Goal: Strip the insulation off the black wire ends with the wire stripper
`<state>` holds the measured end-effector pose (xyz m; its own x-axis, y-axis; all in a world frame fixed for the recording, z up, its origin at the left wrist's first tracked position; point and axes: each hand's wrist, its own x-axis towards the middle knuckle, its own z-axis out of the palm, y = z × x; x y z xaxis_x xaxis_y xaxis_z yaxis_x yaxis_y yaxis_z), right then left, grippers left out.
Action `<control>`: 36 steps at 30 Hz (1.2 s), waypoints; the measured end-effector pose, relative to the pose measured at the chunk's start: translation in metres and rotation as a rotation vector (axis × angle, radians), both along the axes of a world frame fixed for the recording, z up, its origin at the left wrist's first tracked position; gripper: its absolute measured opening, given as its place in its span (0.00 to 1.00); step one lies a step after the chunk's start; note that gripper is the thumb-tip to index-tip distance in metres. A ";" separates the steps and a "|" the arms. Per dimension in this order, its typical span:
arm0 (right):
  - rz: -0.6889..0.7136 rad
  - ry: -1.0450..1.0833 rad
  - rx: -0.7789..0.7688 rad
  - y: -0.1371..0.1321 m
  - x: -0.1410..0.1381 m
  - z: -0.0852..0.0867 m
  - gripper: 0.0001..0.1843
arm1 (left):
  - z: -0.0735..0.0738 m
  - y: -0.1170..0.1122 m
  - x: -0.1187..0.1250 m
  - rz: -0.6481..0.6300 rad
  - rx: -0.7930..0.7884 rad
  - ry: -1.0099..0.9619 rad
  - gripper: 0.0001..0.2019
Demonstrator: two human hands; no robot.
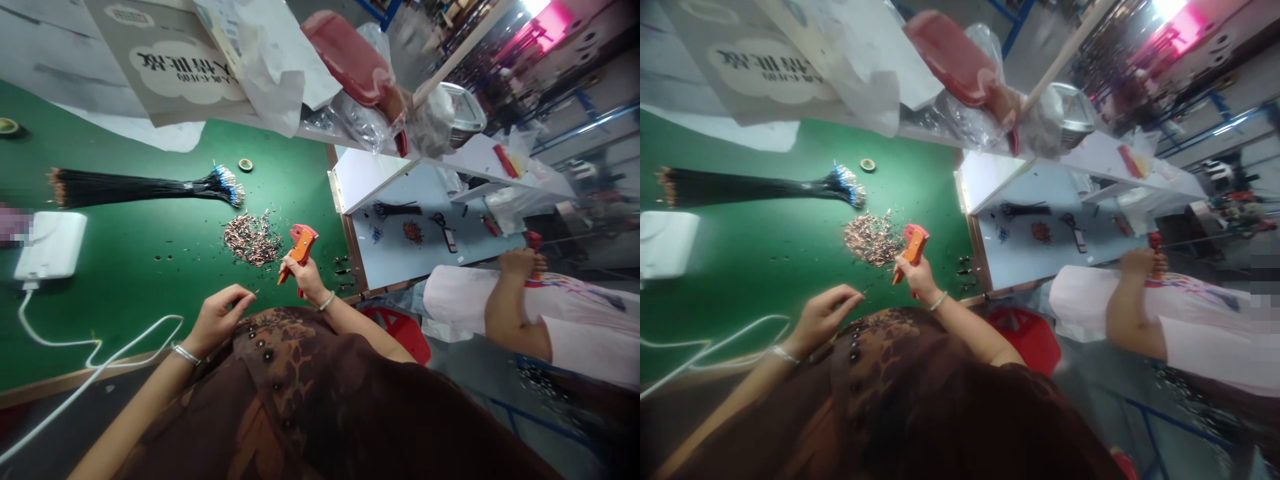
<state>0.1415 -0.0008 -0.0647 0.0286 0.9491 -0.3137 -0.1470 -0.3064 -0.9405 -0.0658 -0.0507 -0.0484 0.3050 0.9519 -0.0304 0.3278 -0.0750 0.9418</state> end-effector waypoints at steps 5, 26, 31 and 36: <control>0.197 -0.118 -0.072 -0.005 0.000 -0.014 0.14 | -0.002 0.002 0.006 0.074 -0.140 -0.077 0.16; 0.504 0.378 -0.158 -0.045 0.002 -0.006 0.29 | 0.002 0.012 0.018 0.115 0.120 0.060 0.14; 0.548 0.231 -0.015 -0.044 0.003 -0.002 0.21 | 0.006 0.015 0.025 0.101 0.253 0.107 0.13; 0.598 0.067 0.094 -0.045 0.006 -0.006 0.13 | 0.008 0.016 0.030 0.032 0.368 0.163 0.13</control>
